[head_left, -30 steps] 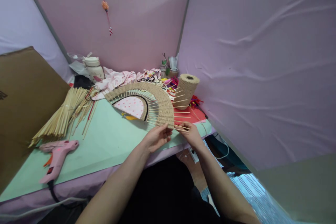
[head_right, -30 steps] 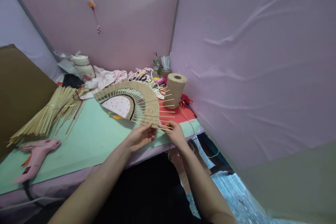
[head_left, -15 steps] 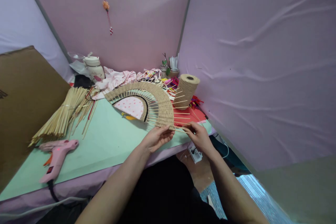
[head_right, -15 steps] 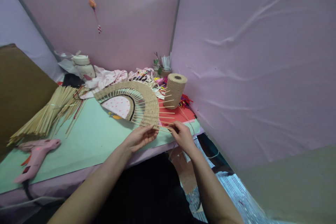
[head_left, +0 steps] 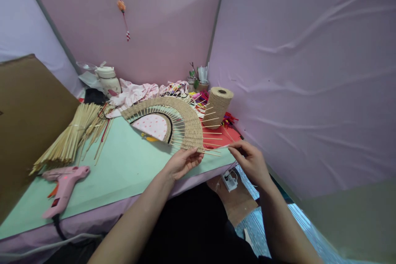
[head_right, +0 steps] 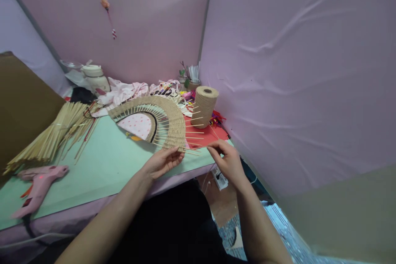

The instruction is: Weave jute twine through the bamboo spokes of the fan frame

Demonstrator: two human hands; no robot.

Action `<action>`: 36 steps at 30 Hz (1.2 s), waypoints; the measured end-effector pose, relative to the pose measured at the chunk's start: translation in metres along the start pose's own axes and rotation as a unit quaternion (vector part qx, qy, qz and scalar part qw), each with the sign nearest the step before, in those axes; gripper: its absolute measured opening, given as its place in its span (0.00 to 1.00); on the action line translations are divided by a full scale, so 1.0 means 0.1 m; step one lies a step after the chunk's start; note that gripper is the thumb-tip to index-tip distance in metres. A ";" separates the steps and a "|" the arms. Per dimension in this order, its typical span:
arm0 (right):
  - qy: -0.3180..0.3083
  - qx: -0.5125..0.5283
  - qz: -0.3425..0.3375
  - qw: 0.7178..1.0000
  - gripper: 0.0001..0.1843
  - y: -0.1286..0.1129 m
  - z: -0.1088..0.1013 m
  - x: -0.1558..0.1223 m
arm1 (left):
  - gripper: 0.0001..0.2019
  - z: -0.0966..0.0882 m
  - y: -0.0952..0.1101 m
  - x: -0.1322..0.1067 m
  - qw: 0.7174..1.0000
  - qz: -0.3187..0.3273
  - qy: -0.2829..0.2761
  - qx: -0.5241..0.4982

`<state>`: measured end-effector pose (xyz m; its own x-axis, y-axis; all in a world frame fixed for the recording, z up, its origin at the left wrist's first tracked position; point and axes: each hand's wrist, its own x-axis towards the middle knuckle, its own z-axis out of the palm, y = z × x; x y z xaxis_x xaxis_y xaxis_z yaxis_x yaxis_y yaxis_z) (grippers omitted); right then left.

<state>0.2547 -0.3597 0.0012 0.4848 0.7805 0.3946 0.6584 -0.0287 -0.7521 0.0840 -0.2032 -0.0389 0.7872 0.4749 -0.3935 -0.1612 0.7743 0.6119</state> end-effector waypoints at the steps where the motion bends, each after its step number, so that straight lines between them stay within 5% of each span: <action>1: 0.028 0.013 0.018 0.999 0.13 0.04 0.07 0.02 | 0.05 0.00 0.00 0.00 1.000 -0.001 -0.002 0.000; 9: 0.035 0.141 0.127 0.981 0.20 0.25 0.48 0.13 | 0.08 -0.06 0.01 -0.05 1.000 -0.002 -0.011 -0.013; 16: 0.115 0.091 0.027 0.989 0.15 0.11 0.35 0.03 | 0.09 -0.07 0.03 -0.05 1.000 0.001 -0.015 -0.010; 19: 0.100 0.041 -0.002 0.994 0.13 0.11 0.29 -0.03 | 0.09 -0.05 0.04 -0.07 1.000 -0.001 -0.011 -0.009; 22: 0.054 0.052 0.041 0.996 0.15 0.18 0.32 -0.02 | 0.09 -0.03 0.06 -0.09 1.000 -0.001 -0.003 -0.012; 32: 0.084 0.196 0.146 0.966 0.19 0.31 1.14 0.36 | 0.08 -0.07 -0.01 -0.10 0.999 -0.032 -0.002 -0.027; 36: 0.074 0.215 0.152 0.962 0.18 0.29 1.28 0.40 | 0.06 -0.11 -0.06 -0.08 0.999 -0.035 -0.005 -0.017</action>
<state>0.2193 -0.2496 -0.0726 0.7146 0.6788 0.1692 0.1898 0.0447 -0.9808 0.0717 -0.2069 -0.0469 0.8027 0.4145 -0.4287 -0.1251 0.8199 0.5586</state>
